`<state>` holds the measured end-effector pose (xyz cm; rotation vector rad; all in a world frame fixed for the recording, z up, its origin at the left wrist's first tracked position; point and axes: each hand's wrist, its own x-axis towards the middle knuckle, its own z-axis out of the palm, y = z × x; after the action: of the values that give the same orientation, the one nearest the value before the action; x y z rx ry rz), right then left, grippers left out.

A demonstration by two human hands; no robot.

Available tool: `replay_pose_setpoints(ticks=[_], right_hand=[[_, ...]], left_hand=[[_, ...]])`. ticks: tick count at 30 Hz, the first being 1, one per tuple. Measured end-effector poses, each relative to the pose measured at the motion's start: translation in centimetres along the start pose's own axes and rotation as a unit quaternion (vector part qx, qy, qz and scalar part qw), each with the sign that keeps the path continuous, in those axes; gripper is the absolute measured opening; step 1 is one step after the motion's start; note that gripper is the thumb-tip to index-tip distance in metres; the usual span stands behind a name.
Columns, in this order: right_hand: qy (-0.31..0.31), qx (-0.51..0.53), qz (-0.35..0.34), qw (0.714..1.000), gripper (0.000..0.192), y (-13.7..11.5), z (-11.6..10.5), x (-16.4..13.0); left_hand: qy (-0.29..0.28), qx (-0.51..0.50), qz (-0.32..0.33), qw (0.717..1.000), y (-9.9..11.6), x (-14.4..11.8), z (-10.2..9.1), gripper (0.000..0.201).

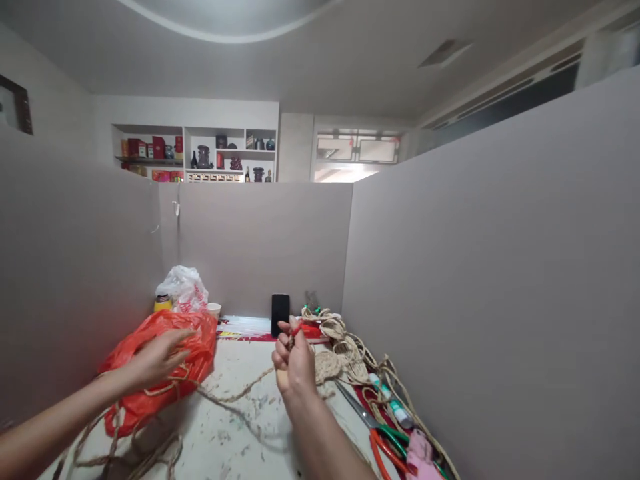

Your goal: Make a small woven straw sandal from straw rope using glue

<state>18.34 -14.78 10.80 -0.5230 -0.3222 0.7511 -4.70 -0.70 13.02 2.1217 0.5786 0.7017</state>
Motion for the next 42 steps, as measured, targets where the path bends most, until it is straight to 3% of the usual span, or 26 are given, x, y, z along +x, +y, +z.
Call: replay_pose_setpoints(ticks=[4,6,8,16,21,27,31,42], right_hand=[[-0.027,0.004,0.016,1.000,0.033,1.7,2.2,-1.5],[-0.021,0.005,0.013,1.000,0.032,1.7,2.0,-1.1],[-0.005,0.006,0.011,1.000,0.032,1.2,1.0,-0.2],[0.075,-0.003,0.004,0.997,0.023,-2.1,-5.8,4.6],[0.114,-0.006,-0.021,0.993,0.029,-3.7,-8.3,5.5],[0.114,-0.012,-0.062,0.992,0.023,-4.5,-9.2,5.6],[0.117,-0.011,-0.085,0.990,0.032,-4.5,-9.0,5.5],[0.140,-0.033,-0.112,0.983,0.032,-5.3,-8.2,4.9]], left_hand=[[-0.111,-0.022,0.024,0.993,1.8,0.7,8.0,0.033],[-0.130,-0.030,0.021,0.991,2.1,0.6,10.0,0.042],[-0.123,-0.035,0.026,0.991,1.9,0.3,10.5,0.043],[-0.145,0.023,-0.012,0.989,0.0,-2.0,5.7,0.037],[-0.113,0.090,-0.041,0.989,-0.7,-3.2,2.5,0.036],[-0.120,0.098,-0.062,0.986,-1.6,-3.7,0.2,0.039],[-0.121,0.112,-0.068,0.984,-2.3,-3.7,-1.2,0.038],[-0.101,0.177,-0.073,0.976,-6.1,-2.9,-4.2,0.036]])
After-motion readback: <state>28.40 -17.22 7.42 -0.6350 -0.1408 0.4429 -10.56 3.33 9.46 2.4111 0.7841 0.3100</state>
